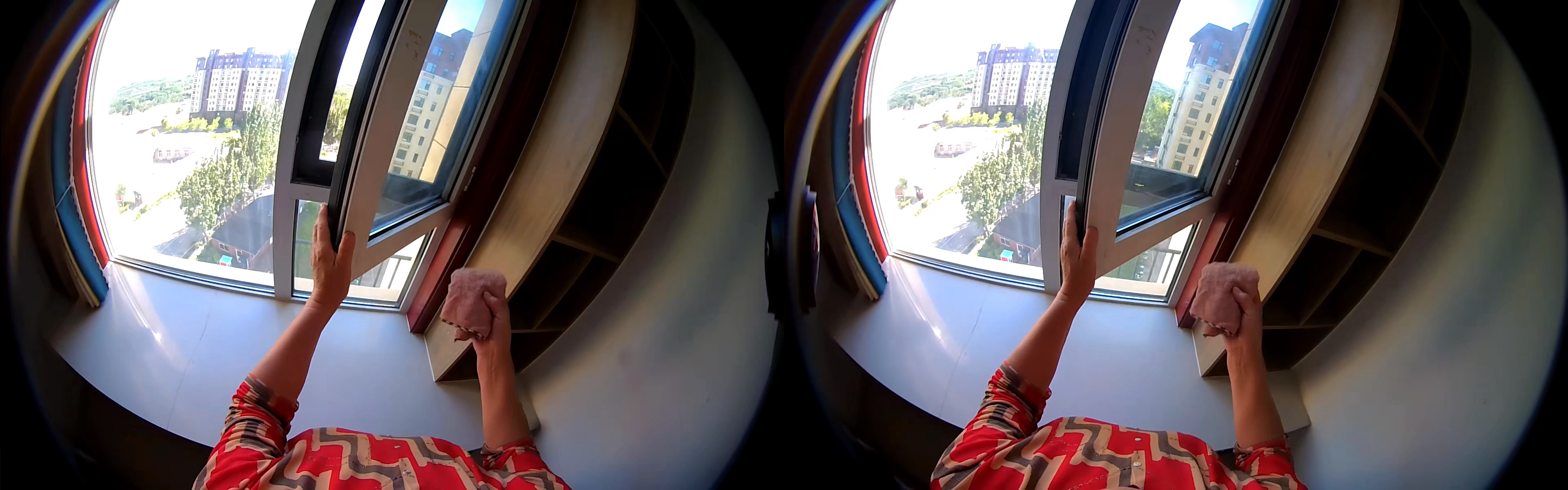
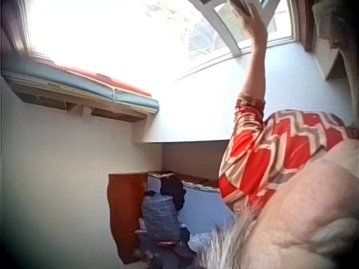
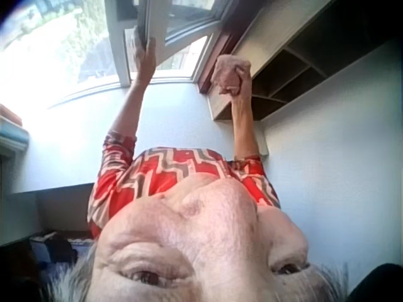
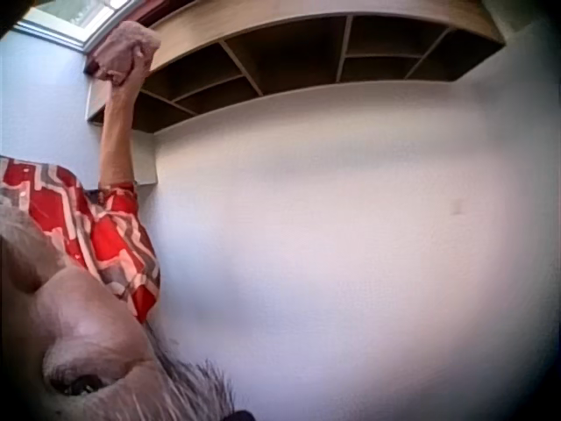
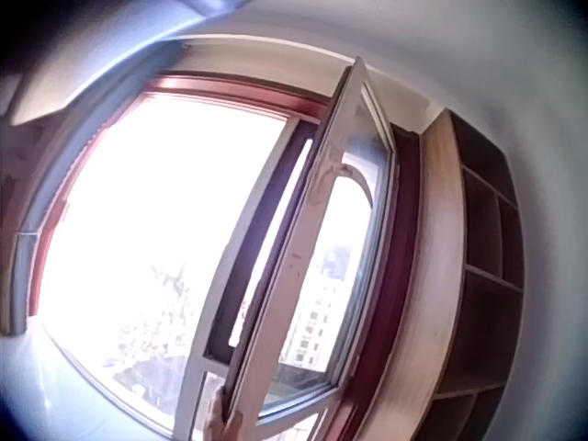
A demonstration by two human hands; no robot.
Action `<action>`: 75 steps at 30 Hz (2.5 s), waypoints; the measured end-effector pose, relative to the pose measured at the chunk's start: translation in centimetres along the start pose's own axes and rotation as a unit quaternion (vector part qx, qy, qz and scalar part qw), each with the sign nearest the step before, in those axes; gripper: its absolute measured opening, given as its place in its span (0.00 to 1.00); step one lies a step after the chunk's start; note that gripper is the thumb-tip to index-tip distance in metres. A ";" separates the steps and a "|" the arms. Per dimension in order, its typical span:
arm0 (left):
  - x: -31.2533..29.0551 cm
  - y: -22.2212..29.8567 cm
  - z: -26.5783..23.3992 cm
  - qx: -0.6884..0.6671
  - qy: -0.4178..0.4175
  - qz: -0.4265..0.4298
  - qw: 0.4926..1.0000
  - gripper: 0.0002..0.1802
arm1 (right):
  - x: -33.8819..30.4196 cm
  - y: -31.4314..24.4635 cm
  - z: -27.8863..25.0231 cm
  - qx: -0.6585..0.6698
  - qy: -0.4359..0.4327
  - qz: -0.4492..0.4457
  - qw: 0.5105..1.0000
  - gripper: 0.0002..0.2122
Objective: The person wipes a window glass and frame with a cloth, moving the cloth in circular and linear motions across the surface while holding the window pane open.
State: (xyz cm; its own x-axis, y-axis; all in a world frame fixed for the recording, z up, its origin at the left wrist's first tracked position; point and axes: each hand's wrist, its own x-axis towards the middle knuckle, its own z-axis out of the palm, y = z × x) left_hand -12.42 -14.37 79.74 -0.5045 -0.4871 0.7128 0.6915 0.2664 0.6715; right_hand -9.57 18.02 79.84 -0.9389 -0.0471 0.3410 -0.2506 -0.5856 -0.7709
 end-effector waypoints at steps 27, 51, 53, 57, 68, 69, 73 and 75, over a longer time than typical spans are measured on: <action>-0.7 1.1 -1.2 0.015 -0.011 0.007 1.000 0.40 | 17.3 -8.8 35.8 -0.432 -0.134 -0.707 0.543 0.15; 24.2 26.3 -0.3 0.295 0.021 0.286 0.912 0.44 | -9.2 15.3 -18.1 -0.689 -0.007 -0.100 0.718 0.07; 24.6 27.4 1.4 0.318 -0.006 0.260 0.912 0.52 | -11.2 15.3 -21.0 -0.708 0.011 -0.054 0.704 0.07; 22.4 28.7 3.3 0.349 -0.016 0.284 0.893 0.53 | -14.4 15.4 -24.6 -0.743 0.004 0.036 0.669 0.09; 22.5 29.5 4.9 0.542 0.012 0.294 0.787 0.60 | -18.0 15.8 -30.4 -0.758 -0.005 0.102 0.644 0.10; 22.4 30.1 5.2 0.558 0.008 0.276 0.783 0.60 | -18.3 15.7 -31.1 -0.760 -0.009 0.105 0.641 0.10; 22.4 31.3 6.0 0.574 0.007 0.263 0.775 0.62 | -19.3 15.6 -32.4 -0.765 -0.012 0.116 0.634 0.10; 22.5 31.4 6.4 0.576 0.006 0.259 0.775 0.63 | -19.6 15.6 -32.6 -0.764 -0.007 0.114 0.635 0.10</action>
State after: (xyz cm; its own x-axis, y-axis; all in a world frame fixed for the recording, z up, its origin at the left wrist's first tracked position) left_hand -5.39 -11.68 118.13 -0.3029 -0.0728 0.9502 -0.1241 0.9916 0.0364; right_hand -2.78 36.20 43.61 -0.9924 -0.0020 0.1228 -0.0538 0.9061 -0.4196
